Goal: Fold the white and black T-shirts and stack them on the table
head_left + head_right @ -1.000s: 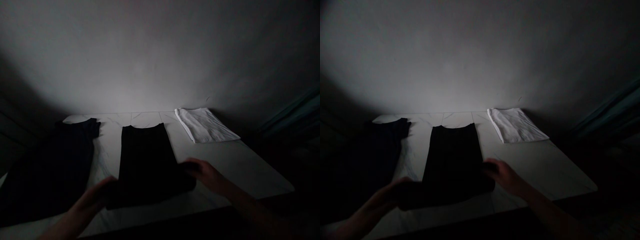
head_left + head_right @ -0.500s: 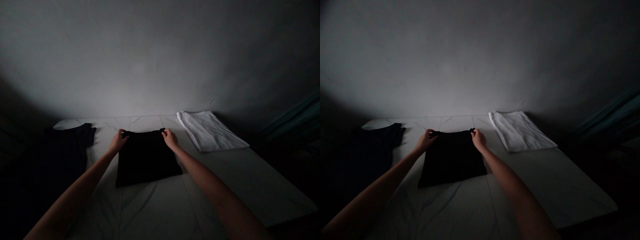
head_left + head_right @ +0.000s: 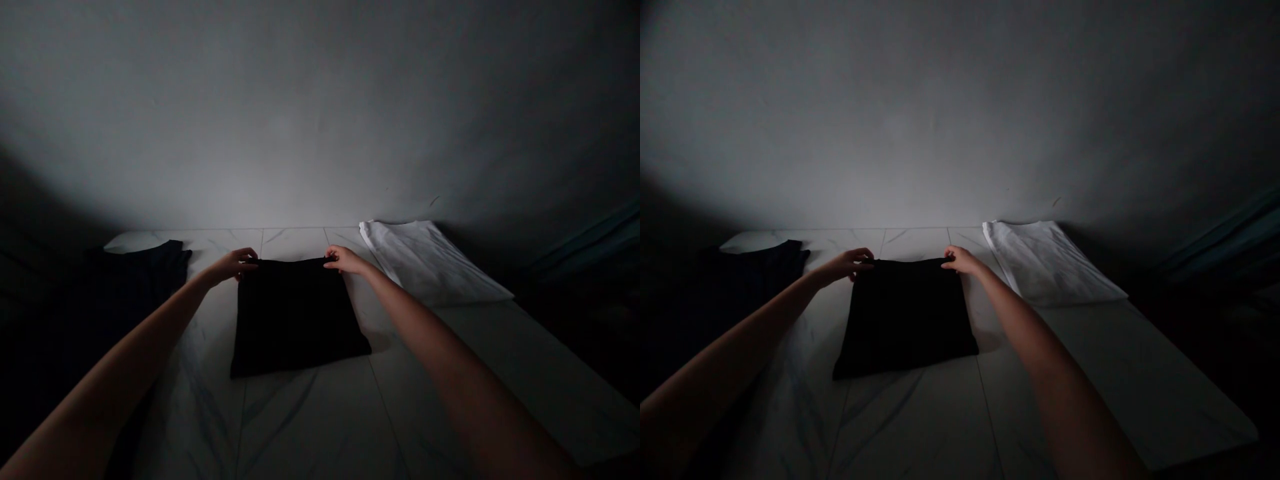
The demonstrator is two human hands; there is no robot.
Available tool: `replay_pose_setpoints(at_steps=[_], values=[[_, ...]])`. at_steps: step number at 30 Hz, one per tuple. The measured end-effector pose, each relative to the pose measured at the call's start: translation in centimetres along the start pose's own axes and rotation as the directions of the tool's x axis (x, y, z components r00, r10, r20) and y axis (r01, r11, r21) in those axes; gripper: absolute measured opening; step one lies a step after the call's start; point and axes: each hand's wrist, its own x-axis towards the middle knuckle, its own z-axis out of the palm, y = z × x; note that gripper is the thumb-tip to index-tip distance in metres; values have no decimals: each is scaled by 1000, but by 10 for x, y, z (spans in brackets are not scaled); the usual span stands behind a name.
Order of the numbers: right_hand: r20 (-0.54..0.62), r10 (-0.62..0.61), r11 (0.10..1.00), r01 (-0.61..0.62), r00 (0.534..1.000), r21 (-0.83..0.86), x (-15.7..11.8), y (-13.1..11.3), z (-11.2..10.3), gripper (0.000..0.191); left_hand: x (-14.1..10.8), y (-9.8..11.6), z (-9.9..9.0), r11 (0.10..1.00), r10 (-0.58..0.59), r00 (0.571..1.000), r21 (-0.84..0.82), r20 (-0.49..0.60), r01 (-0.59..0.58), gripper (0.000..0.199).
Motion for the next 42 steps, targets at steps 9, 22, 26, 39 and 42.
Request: replay_pose_setpoints(at_steps=[9, 22, 26, 39, 42], values=[[146, 68, 997, -64, 987, -35, -1, -10, -12, 22, -10, 2, -11, 966, -36, 994, 258, 102, 9, 35], [-310, 265, 871, -365, 913, -329, -3, -33, 13, 13, 19, -4, -11, 908, -190, 967, 345, -169, 238, 32], [-527, 144, 900, -332, 838, -283, -18, -37, 44, 25, 6, -8, 27, 894, -74, 872, 356, -483, 273, 22], [-583, 49, 966, -188, 811, -180, -10, -8, 44, 15, -7, -8, 50, 880, 115, 793, 431, -598, 198, 26], [-566, 77, 916, -283, 821, -286, -12, -16, 47, 20, -10, -5, 52, 805, 145, 817, 546, -558, 230, 30]])
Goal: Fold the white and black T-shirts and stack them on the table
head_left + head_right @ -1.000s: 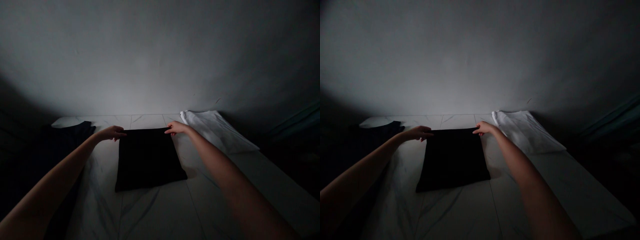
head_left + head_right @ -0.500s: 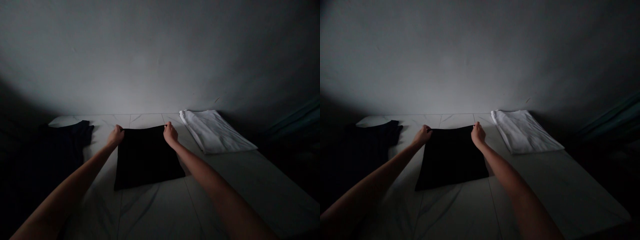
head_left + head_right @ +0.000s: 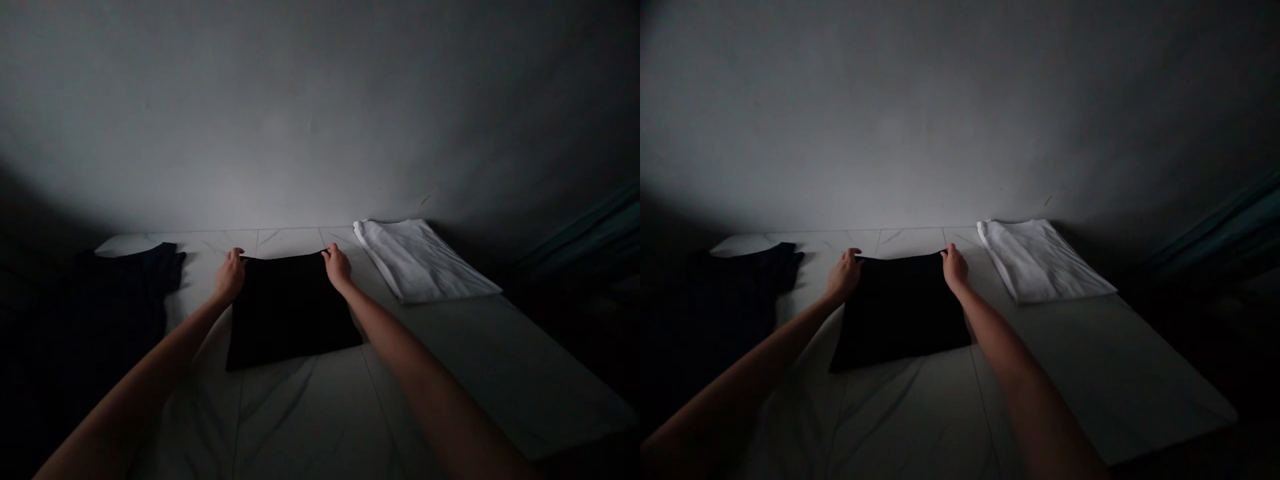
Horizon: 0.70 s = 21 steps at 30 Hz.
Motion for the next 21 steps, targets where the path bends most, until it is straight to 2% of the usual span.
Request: replay_pose_setpoints(at_steps=[4, 10, 15, 21], values=[[28, 65, 993, -62, 997, -97, -10, -11, -12, 31, -8, 6, -7, 997, -15, 1000, 82, 14, 14, 36], [159, 144, 981, -120, 977, -154, -41, -10, -42, 41, -30, -4, -15, 1000, -5, 1000, -1, -3, 5, 45], [202, 145, 973, -103, 968, -208, -89, -4, -60, 38, -79, -6, -28, 999, -32, 988, -4, 152, 33, 51], [178, 31, 968, 15, 984, -251, -143, 0, -73, 26, -134, 2, -44, 1000, 19, 965, -18, 261, -15, 49]])
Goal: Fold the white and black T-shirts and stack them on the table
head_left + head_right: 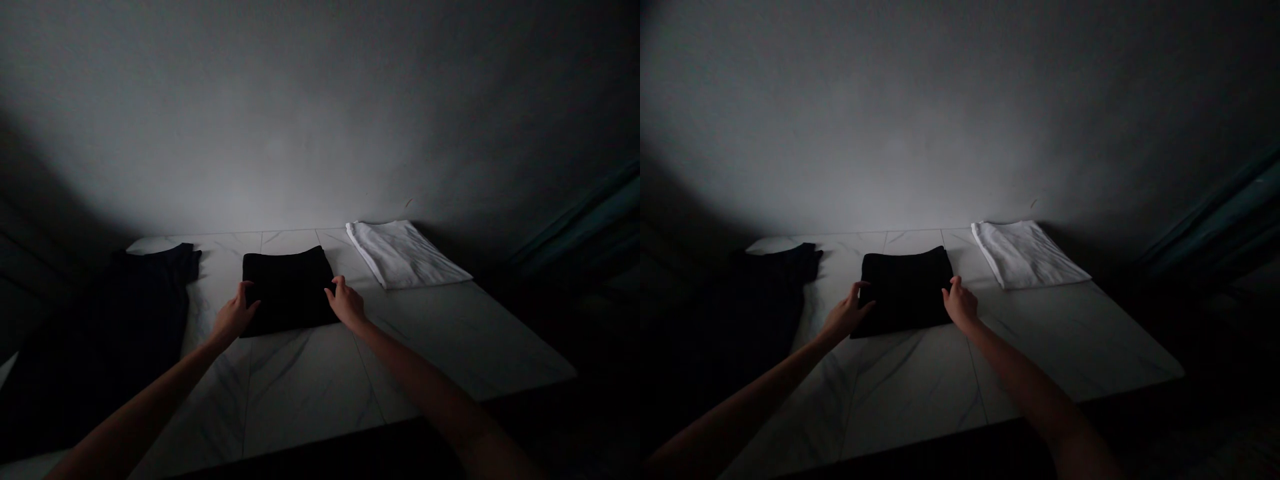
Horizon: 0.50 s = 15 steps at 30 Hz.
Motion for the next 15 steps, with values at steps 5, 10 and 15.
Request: replay_pose_setpoints(at_steps=[5, 10, 15], values=[[2, -18, 1000, 18, 1000, -18, -25, 10, 2, 21, -19, -15, 1, 999, 40, 998, -25, 47, -39, 39], [23, -27, 999, 26, 999, 35, -23, 17, 3, 25, -16, -34, 1, 992, 67, 996, -116, 61, -60, 38], [120, 111, 937, -144, 987, 319, 37, 14, -6, 20, 34, -29, -7, 905, -167, 986, -394, 14, 159, 41]])
